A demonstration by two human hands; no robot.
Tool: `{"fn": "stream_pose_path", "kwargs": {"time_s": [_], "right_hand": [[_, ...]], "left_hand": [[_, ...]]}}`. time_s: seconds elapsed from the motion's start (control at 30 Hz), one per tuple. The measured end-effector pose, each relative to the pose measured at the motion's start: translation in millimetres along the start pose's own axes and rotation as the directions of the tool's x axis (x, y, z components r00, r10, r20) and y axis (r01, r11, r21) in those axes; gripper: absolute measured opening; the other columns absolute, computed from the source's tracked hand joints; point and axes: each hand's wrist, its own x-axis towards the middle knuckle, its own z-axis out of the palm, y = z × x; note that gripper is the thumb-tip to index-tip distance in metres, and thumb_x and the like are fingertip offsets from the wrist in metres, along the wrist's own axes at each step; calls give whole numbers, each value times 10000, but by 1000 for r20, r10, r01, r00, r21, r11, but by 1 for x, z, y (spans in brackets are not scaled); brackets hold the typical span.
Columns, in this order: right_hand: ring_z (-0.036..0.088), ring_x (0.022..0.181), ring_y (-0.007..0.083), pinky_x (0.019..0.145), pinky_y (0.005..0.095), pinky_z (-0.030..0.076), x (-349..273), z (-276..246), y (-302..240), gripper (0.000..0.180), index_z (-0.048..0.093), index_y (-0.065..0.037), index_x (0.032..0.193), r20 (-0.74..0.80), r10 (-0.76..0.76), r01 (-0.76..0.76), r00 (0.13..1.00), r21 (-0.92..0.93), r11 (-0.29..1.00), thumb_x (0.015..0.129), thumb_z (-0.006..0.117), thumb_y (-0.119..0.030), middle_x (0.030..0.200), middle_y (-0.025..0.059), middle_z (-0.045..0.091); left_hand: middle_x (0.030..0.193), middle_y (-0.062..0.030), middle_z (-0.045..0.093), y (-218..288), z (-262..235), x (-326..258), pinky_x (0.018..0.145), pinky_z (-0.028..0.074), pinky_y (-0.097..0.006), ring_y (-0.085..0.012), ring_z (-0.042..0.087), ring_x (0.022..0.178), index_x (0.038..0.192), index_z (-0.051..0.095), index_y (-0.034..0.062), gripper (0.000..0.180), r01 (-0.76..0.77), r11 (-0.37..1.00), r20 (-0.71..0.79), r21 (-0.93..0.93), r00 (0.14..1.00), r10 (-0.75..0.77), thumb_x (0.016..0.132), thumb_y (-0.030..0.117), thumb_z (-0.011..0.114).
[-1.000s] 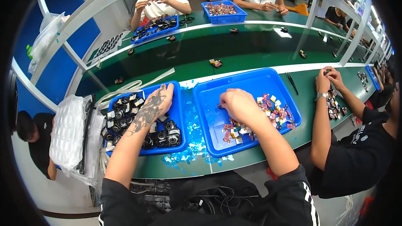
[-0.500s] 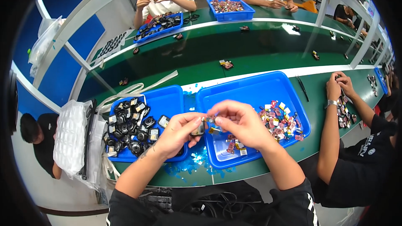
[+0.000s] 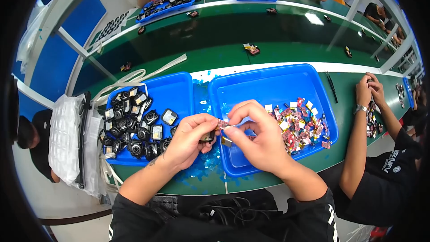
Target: Manually assemble components of a portable electronic device, specifically attaching thin strips and wiring.
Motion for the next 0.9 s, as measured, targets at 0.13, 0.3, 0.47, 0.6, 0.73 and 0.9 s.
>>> {"fn": "stream_pose_path", "kwargs": {"time_s": [0.13, 0.3, 0.47, 0.6, 0.73, 0.9], "right_hand": [[577, 933, 100, 764, 240, 517, 0, -4, 4, 112, 574, 8, 961, -26, 61, -53, 998, 247, 968, 879, 645, 37, 976, 45, 568], [578, 867, 99, 745, 236, 513, -2, -8, 0, 144, 615, 25, 989, -6, 16, -15, 1000, 56, 998, 857, 670, 40, 977, 69, 597], [613, 805, 139, 687, 243, 500, 2, -14, -1, 122, 669, 19, 888, 22, -265, 262, 964, -262, 929, 781, 721, 48, 928, 103, 632], [618, 785, 129, 670, 231, 501, 1, -10, 3, 116, 667, 26, 905, 71, -208, 218, 975, -164, 962, 800, 709, 54, 910, 106, 644], [620, 761, 102, 641, 203, 503, -4, -4, 0, 119, 654, 44, 952, 51, -46, 43, 998, 73, 996, 838, 686, 48, 915, 104, 652], [604, 708, 69, 602, 185, 499, -3, -10, -4, 112, 631, 64, 992, 133, 143, -166, 981, 173, 971, 888, 647, 24, 913, 76, 653]], "left_hand": [[785, 10, 614, 2, 0, -6, 455, 382, -187, -37, 514, 566, 960, 666, 54, 187, 18, 996, 29, -83, 999, -15, 971, 224, 590], [787, -31, 619, 3, 2, -11, 445, 379, -212, -70, 533, 570, 956, 648, 25, 169, 48, 975, 31, -216, 999, -43, 971, 176, 572], [933, -37, 598, -13, -8, 1, 555, 457, -228, -95, 553, 676, 1168, 673, 34, 323, -551, 541, 14, 636, 709, 705, 848, 44, 715], [854, -70, 577, 6, 8, -16, 584, 527, -305, -187, 644, 697, 991, 736, 71, 260, -619, 253, 260, 743, 617, 743, 749, 132, 808], [856, -68, 591, 1, 8, -19, 572, 525, -310, -193, 638, 675, 982, 731, 69, 235, -588, 80, 360, 805, 590, 723, 761, 117, 796], [851, -68, 611, -2, 3, -20, 598, 483, -249, -133, 604, 739, 925, 751, 40, 181, -566, 438, 187, 699, 735, 651, 751, 20, 793]]}}
